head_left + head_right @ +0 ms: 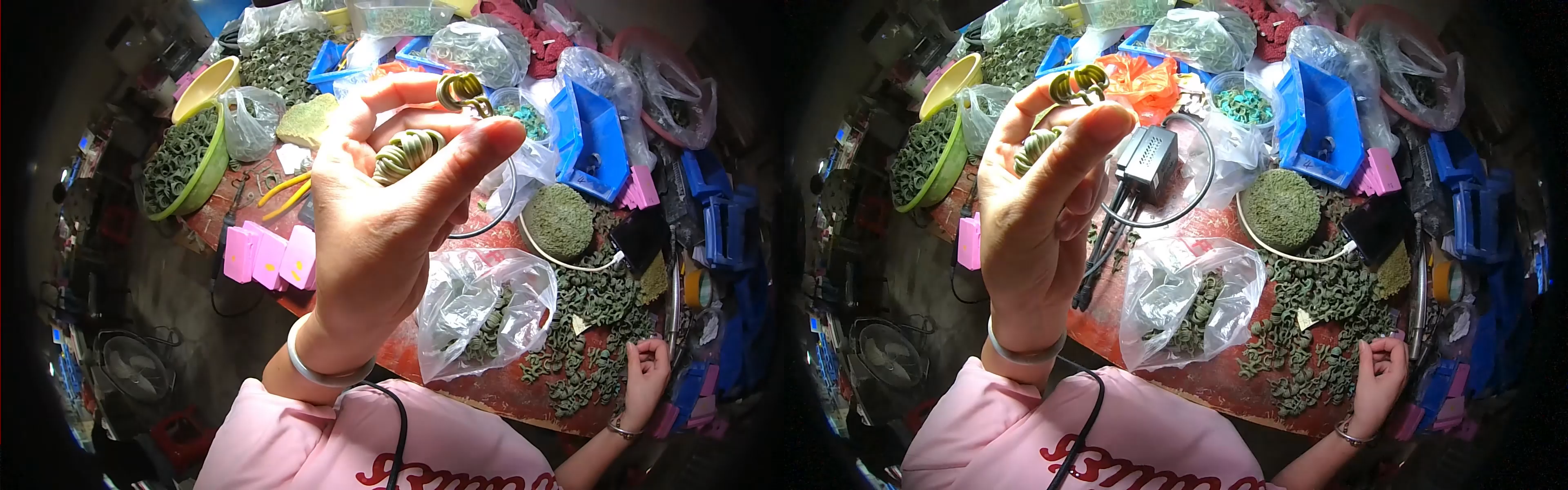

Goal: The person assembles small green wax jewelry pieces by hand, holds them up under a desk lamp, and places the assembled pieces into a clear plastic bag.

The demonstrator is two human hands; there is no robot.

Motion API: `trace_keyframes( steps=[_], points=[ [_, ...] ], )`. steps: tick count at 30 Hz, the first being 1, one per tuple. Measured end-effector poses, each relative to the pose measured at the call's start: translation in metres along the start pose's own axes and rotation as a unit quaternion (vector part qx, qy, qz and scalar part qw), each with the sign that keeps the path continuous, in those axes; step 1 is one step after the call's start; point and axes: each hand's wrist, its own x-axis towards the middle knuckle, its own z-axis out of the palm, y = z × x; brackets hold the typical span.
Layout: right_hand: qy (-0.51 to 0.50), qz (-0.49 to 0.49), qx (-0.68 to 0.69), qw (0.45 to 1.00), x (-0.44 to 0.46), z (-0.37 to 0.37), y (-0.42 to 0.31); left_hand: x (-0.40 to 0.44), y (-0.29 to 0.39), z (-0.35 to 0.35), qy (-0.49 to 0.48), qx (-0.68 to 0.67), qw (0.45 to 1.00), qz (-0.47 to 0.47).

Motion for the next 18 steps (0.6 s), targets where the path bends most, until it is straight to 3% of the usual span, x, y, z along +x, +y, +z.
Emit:
trace_keyframes(
  steps=[9, 18],
  points=[
    [-0.002, 0.002, -0.013, 1.000, -0.001, -0.003, 0.001, -0.004, 0.005, 0.007, 0.005, -0.008, 1.000, -0.017],
    [0.068, 0.003, 0.177, 0.982, 0.010, -0.012, -0.052, -0.002, 0.003, 0.008, -0.042, -0.005, 0.998, -0.050]
  ],
)
